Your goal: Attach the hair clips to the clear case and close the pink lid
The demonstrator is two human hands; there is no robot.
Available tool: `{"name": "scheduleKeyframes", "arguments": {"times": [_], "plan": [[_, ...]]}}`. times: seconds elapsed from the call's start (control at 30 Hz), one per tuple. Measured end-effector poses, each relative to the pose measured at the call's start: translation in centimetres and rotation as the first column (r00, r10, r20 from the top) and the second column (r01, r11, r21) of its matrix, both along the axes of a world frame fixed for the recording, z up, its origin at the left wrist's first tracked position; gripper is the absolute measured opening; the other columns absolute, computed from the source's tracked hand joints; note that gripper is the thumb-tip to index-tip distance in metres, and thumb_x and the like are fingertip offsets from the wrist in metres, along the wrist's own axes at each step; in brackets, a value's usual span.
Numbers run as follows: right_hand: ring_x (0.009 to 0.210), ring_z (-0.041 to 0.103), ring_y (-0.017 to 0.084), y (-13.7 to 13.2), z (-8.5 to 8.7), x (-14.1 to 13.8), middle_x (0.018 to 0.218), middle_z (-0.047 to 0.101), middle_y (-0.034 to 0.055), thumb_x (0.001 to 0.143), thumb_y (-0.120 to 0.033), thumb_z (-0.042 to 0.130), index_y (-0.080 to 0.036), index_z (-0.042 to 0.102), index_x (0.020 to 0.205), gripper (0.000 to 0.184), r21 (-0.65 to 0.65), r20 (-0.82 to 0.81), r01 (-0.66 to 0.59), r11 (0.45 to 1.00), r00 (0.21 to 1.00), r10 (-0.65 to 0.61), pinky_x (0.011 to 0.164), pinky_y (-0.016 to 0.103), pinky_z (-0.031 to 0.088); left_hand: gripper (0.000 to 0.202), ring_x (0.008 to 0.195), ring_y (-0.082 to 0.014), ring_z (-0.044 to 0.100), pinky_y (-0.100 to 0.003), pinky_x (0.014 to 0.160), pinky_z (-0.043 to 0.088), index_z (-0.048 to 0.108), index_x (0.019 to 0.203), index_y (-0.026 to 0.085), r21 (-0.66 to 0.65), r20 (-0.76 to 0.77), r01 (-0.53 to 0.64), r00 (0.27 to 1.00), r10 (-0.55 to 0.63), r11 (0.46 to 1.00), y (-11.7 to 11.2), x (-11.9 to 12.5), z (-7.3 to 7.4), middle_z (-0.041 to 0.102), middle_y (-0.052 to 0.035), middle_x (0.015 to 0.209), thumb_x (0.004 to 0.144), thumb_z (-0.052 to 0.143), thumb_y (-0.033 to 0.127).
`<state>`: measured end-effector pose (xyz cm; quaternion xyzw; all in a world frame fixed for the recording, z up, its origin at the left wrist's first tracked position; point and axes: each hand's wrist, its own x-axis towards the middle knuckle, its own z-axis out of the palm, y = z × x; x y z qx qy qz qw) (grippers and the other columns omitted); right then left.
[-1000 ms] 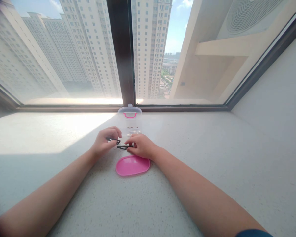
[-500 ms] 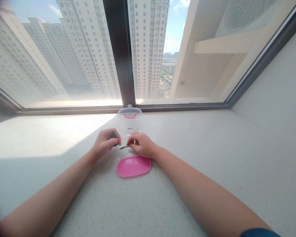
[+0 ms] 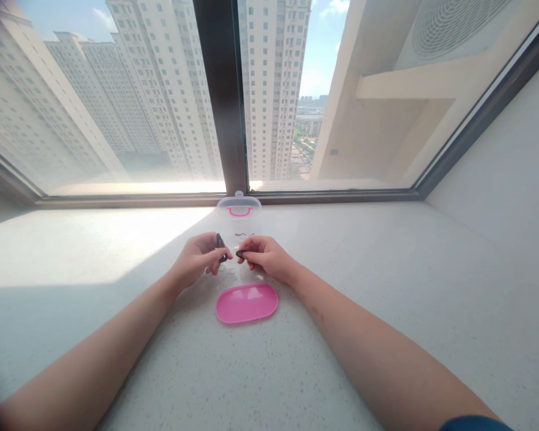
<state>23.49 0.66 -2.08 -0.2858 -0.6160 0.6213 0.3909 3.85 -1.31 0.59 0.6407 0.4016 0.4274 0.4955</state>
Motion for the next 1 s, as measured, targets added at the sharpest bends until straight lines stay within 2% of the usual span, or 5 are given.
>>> {"name": "scheduleKeyframes", "arguments": {"times": [0.33,0.53,0.77,0.93,1.0], "plan": [[0.051,0.036,0.007,-0.3,0.5,0.4,0.070,0.060,0.0011,0.071,-0.022,0.063,-0.013,0.068,0.087,0.019,-0.035,0.085,-0.058,0.998,0.995,0.061,0.048,0.022,0.022,0.020,0.044,-0.0112,0.058,-0.020,0.039,0.042,0.059,0.077,0.012,-0.028,0.018,0.069,0.997,-0.069,0.997,0.2,0.1,-0.7,0.060,0.0005,0.058,0.075,0.067,0.030],[0.049,0.028,0.010,-0.3,0.7,0.2,0.052,0.033,-0.0054,0.078,-0.023,0.050,-0.015,0.064,0.088,0.019,-0.066,0.112,-0.136,0.989,0.983,0.143,0.048,0.023,0.017,0.020,0.046,-0.0113,0.058,-0.021,0.043,0.044,0.059,0.078,0.013,-0.038,0.046,0.099,0.994,-0.098,0.994,0.3,0.1,-0.8,0.059,0.0018,0.056,0.072,0.070,0.028],[0.050,0.028,0.009,-0.9,1.0,0.2,0.059,0.037,-0.0047,0.059,-0.010,0.048,-0.018,0.051,0.079,0.021,-0.014,0.149,-0.177,0.984,0.973,0.177,0.046,0.023,0.018,0.024,0.046,-0.0117,0.058,-0.021,0.042,0.045,0.059,0.079,0.013,-0.077,0.031,0.100,0.995,-0.098,0.992,0.4,0.2,-1.0,0.062,0.0004,0.058,0.070,0.072,0.030],[0.049,0.026,0.009,-0.8,0.8,-0.1,0.058,0.032,-0.0056,0.073,-0.020,0.050,-0.018,0.045,0.075,0.006,-0.069,0.023,-0.193,0.979,0.981,0.195,0.047,0.023,0.019,0.023,0.046,-0.0116,0.058,-0.022,0.043,0.046,0.060,0.082,0.012,-0.081,0.039,0.121,0.992,-0.118,0.989,0.5,0.1,-1.2,0.064,-0.0008,0.062,0.071,0.072,0.028],[0.049,0.025,0.008,-0.6,0.5,-0.2,0.059,0.031,-0.0051,0.078,-0.026,0.049,-0.016,0.047,0.074,0.011,-0.112,-0.062,-0.238,0.965,0.971,0.232,0.047,0.023,0.019,0.023,0.045,-0.0112,0.058,-0.022,0.043,0.046,0.060,0.082,0.011,-0.090,0.044,0.122,0.992,-0.118,0.988,0.6,0.1,-1.2,0.065,-0.0016,0.064,0.070,0.072,0.028]]}}
